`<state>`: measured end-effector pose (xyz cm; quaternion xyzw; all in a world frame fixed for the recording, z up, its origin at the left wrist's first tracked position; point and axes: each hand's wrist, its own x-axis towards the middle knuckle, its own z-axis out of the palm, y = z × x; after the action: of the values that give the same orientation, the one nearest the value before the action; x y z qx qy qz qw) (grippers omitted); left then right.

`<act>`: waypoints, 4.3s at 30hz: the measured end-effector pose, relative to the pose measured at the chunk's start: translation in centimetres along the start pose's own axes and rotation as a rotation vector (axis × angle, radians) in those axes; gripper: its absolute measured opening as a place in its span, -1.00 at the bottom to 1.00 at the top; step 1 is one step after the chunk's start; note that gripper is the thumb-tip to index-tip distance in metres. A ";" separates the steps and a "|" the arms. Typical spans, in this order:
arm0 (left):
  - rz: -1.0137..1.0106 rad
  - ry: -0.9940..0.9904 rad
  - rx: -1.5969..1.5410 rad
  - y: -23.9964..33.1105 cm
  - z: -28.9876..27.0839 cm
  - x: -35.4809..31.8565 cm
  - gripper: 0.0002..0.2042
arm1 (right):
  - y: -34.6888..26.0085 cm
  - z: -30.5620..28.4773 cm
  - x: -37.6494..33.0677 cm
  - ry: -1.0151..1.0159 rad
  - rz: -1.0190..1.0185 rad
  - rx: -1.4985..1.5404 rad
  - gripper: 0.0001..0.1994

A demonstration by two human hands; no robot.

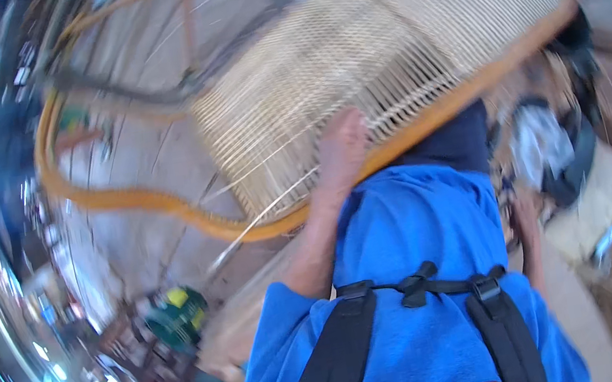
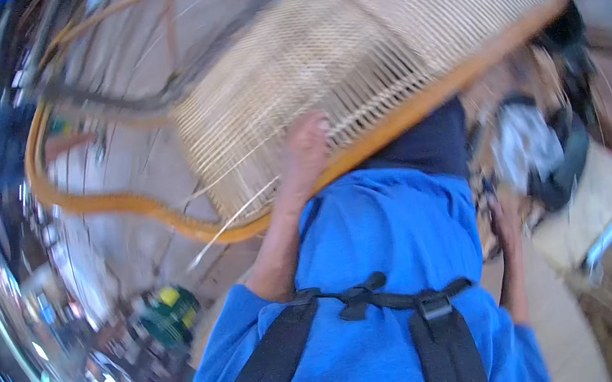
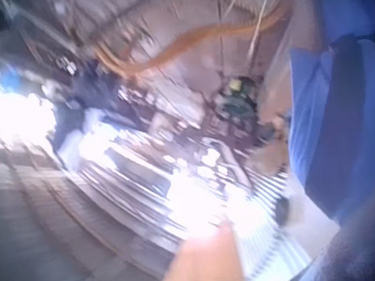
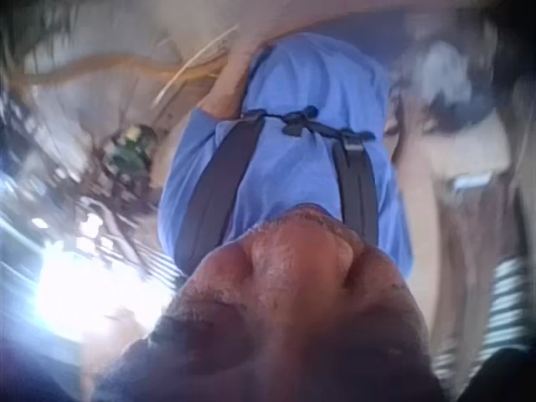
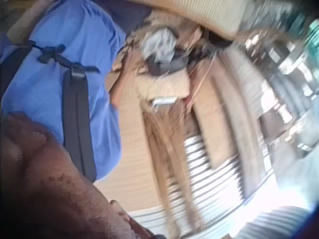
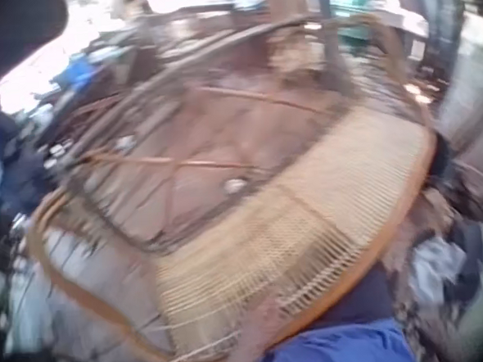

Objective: Repairing a rattan chair seat by weaving new strips and securing them with a hammer and other tools.

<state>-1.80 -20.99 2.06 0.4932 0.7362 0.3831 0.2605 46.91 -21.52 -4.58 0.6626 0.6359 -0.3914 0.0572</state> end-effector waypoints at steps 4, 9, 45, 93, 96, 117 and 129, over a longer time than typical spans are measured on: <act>0.019 0.122 0.084 0.4 -2.6 -1.8 -0.80 | -11.7 -7.9 -3.0 -0.217 0.127 -0.041 -0.62; 0.082 0.005 0.011 3.0 -2.2 -1.3 -0.70 | -21.6 -13.9 -4.4 -0.315 -0.174 0.703 -0.06; 0.090 0.196 0.564 -13.7 -4.9 26.7 -0.81 | -50.3 5.5 23.6 -1.146 0.178 1.100 -0.54; -0.042 0.203 0.530 -15.3 -3.2 27.6 -0.85 | -54.5 7.2 27.3 -0.757 -0.161 0.353 -0.62; 0.204 0.383 0.484 -14.1 -5.3 29.0 -0.88 | -54.8 7.5 27.1 -0.482 -0.401 0.313 -0.58; -0.168 -0.053 -0.201 3.0 10.0 15.9 -0.84 | -19.1 -7.8 2.0 -0.444 0.432 0.841 -0.71; 0.008 0.098 0.114 2.9 11.8 15.9 -0.85 | -17.5 -5.2 3.3 -0.472 0.395 0.861 -0.71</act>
<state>2.68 -1.99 -2.36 0.4906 0.7669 0.3655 0.1941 33.29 -12.67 4.38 0.6271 0.2506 -0.7375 -0.0059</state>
